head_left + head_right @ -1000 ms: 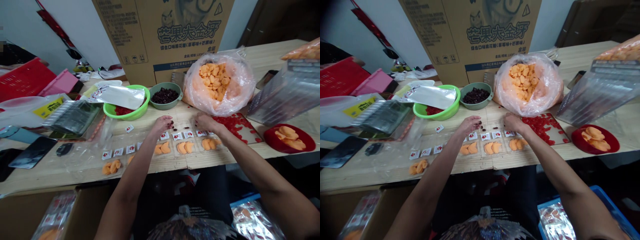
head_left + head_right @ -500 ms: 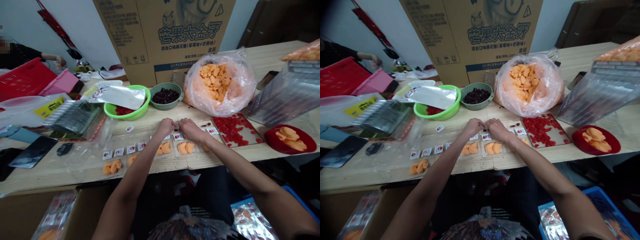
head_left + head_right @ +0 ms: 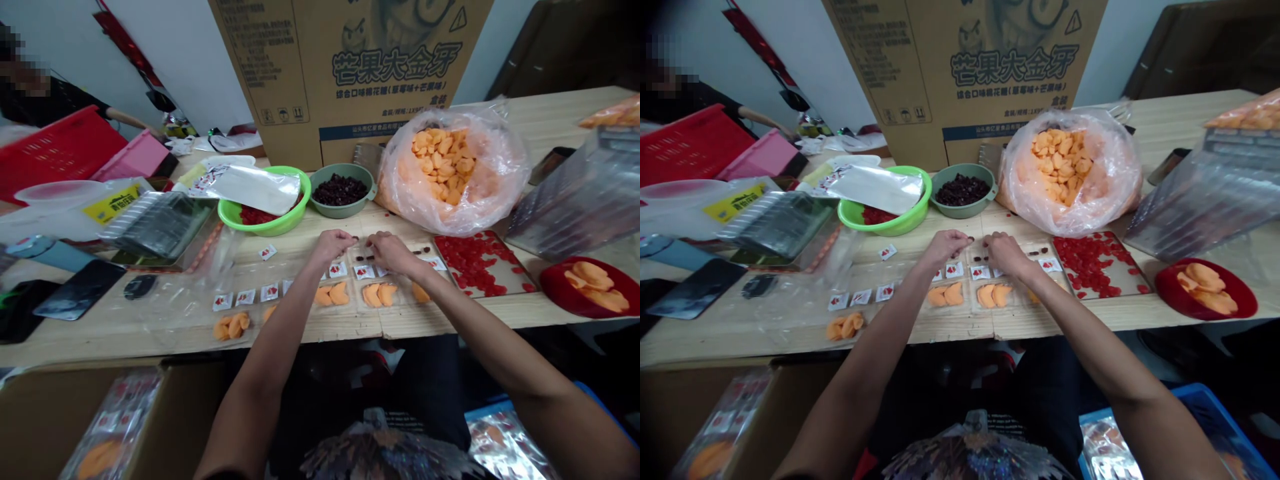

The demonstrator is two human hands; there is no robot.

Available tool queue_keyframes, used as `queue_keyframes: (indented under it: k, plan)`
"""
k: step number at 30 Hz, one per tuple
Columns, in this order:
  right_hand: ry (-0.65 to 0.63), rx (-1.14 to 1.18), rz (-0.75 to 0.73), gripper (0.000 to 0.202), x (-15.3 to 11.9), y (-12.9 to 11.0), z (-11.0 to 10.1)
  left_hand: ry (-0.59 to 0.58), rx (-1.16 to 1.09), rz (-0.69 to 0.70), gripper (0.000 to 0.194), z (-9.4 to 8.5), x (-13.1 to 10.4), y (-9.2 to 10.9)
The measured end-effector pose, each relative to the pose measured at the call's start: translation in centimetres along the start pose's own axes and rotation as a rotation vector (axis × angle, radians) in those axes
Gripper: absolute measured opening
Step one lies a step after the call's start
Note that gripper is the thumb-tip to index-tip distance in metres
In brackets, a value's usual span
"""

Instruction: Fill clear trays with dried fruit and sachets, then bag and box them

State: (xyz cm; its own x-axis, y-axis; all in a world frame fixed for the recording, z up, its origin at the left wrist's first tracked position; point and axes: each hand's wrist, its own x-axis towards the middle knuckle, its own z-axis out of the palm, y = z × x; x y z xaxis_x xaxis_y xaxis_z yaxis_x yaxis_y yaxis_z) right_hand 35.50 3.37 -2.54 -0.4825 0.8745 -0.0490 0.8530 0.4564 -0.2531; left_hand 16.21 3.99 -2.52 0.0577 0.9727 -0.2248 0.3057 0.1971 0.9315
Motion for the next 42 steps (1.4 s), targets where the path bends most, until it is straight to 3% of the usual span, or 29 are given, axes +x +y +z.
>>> queue_keyframes:
  k: [2,5,7,11,13,15,19,23,26,29,33,37,42]
  plan:
    - [-0.043,-0.036,-0.037,0.031,0.3,-1.1,0.3,-0.043,-0.367,-0.016,0.019,-1.7,-0.6,-0.1]
    - [-0.099,-0.135,-0.077,0.027,0.9,-2.5,0.9,-0.005,-0.597,0.067,0.025,-5.5,-2.2,-0.3]
    - [-0.127,-0.193,-0.086,0.024,1.4,-3.0,1.2,0.076,-0.573,0.084,0.019,-9.0,-3.7,-0.6]
    - [-0.178,-0.203,-0.062,0.02,2.5,-2.6,1.8,0.264,-0.405,-0.021,0.033,-16.4,-7.6,-2.0]
    - [-0.183,-0.178,-0.027,0.02,2.9,-2.1,1.8,0.349,-0.368,-0.073,0.029,-19.0,-9.4,-2.9]
    - [-0.163,-0.13,0.031,0.02,3.2,-2.0,1.6,0.415,-0.319,-0.112,0.023,-20.2,-10.8,-4.0]
    - [-0.072,0.09,0.068,0.015,3.9,-4.3,0.8,0.377,-0.038,-0.174,0.016,-19.1,-11.5,-5.7]
    - [-0.069,0.271,-0.089,0.011,5.1,-10.1,1.1,0.325,0.209,-0.132,0.014,-16.4,-10.3,-6.9]
    - [-0.137,0.275,-0.202,0.013,6.1,-14.4,2.2,0.298,0.398,-0.096,0.019,-15.4,-9.3,-7.6]
    - [-0.164,0.146,-0.289,0.014,7.0,-17.0,3.3,0.255,0.59,-0.086,0.021,-15.2,-8.8,-8.1]
    - [-0.17,-0.037,-0.323,0.017,7.8,-18.5,4.1,0.233,0.663,-0.086,0.02,-15.1,-8.6,-8.6]
    - [-0.193,-0.078,-0.355,0.015,8.0,-18.8,4.3,0.256,0.679,-0.092,0.02,-15.1,-8.5,-8.7]
    - [-0.073,-0.009,-0.267,0.022,6.8,-17.8,2.9,0.3,0.63,-0.004,0.03,-16.5,-9.2,-8.1]
